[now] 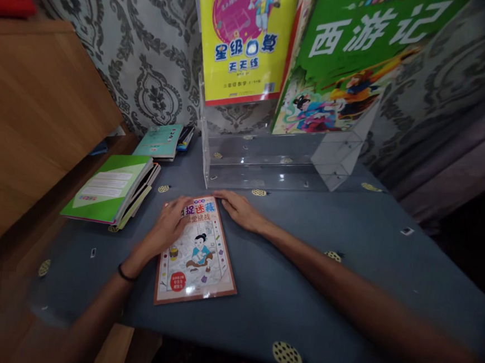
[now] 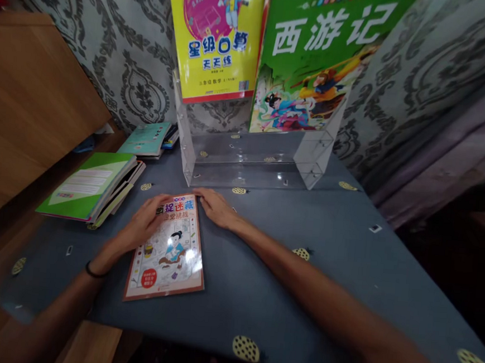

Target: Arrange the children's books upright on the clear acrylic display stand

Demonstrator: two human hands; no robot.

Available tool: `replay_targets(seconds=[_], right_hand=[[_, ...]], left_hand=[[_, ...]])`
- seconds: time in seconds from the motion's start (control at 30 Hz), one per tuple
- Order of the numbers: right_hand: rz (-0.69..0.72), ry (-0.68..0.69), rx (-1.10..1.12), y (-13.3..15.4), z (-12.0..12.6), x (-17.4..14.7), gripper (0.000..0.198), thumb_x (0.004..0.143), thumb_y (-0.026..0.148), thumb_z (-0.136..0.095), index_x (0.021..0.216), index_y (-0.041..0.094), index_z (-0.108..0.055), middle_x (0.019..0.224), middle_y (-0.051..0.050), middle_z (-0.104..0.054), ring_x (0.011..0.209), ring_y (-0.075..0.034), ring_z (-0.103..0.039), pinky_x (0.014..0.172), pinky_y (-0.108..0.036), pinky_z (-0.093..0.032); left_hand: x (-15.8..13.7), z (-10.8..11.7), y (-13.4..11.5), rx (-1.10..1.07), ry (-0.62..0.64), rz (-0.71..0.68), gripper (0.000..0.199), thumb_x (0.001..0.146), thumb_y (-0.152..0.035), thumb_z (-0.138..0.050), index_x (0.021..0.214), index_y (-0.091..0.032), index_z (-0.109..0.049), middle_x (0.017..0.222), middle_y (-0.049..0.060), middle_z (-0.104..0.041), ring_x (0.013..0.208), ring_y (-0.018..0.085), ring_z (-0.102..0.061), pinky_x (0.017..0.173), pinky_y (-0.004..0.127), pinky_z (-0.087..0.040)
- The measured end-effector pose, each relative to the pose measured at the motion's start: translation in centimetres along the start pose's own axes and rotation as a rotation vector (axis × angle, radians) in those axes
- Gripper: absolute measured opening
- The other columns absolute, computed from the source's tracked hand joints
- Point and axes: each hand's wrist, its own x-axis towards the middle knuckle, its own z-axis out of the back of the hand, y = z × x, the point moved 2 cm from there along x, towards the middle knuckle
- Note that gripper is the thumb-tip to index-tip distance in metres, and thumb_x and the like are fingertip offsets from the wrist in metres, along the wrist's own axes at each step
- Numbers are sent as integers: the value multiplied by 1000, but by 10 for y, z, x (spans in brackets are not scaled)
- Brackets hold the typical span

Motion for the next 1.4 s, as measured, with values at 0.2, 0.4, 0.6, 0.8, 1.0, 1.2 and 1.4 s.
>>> replay_targets(seconds=[0.2, 0.4, 0.6, 0.8, 1.0, 1.2, 1.4], right_hand=[[23, 21, 41, 0, -2, -2, 49, 98, 16, -35, 147, 17, -40, 138, -12, -63, 133, -24, -53, 112, -52, -42], [14, 11, 22, 0, -2, -1, 51, 96, 13, -35, 147, 16, -39, 138, -11, -63, 134, -25, -52, 112, -53, -41], [19, -3, 12, -1, -4, -1, 50, 96, 15, -36, 146, 16, -41, 137, -11, -64, 133, -25, -53, 113, -51, -41], [16, 6, 0, 1, -3, -3, 50, 95, 14, -39, 145, 19, -43, 139, -9, -63, 132, -26, -53, 113, -53, -40], [1, 12, -18, 4, -2, -3, 50, 96, 15, -39, 145, 19, -43, 138, -10, -63, 131, -25, -53, 112, -51, -41], [15, 32, -168, 15, -4, -6, 40, 101, 31, -41, 138, 20, -52, 137, -12, -62, 132, -31, -51, 111, -54, -39], [174, 102, -332, 44, -15, -11, 36, 100, 30, -45, 132, 17, -58, 133, -15, -65, 138, -34, -44, 116, -60, -27]], left_hand=[[35, -26, -18, -42, 84, -130, 41, 100, -23, -39, 140, -17, -44, 143, 16, -54, 142, 27, -42, 117, 52, -36], [19, -25, -33, -11, 134, -260, 40, 101, -20, -38, 140, -19, -45, 141, 13, -58, 137, 25, -48, 115, 50, -37], [-14, -23, -61, -22, 293, -331, 43, 99, -14, -34, 141, -21, -46, 140, 10, -61, 139, 23, -48, 117, 51, -35], [-51, -20, -83, -62, 447, -435, 56, 94, -3, -32, 148, -21, -38, 148, 7, -56, 147, 18, -39, 124, 49, -25], [-67, -13, -99, -212, 552, -416, 57, 95, -6, -30, 146, -26, -44, 145, 3, -59, 144, 18, -44, 125, 52, -23], [-51, -2, -75, -534, 411, -112, 43, 101, -31, -40, 144, -29, -48, 129, 6, -70, 129, 25, -59, 111, 49, -46], [-20, 1, 0, -383, -94, 34, 34, 96, -22, -42, 128, -18, -54, 125, 12, -69, 122, 23, -63, 108, 46, -47]])
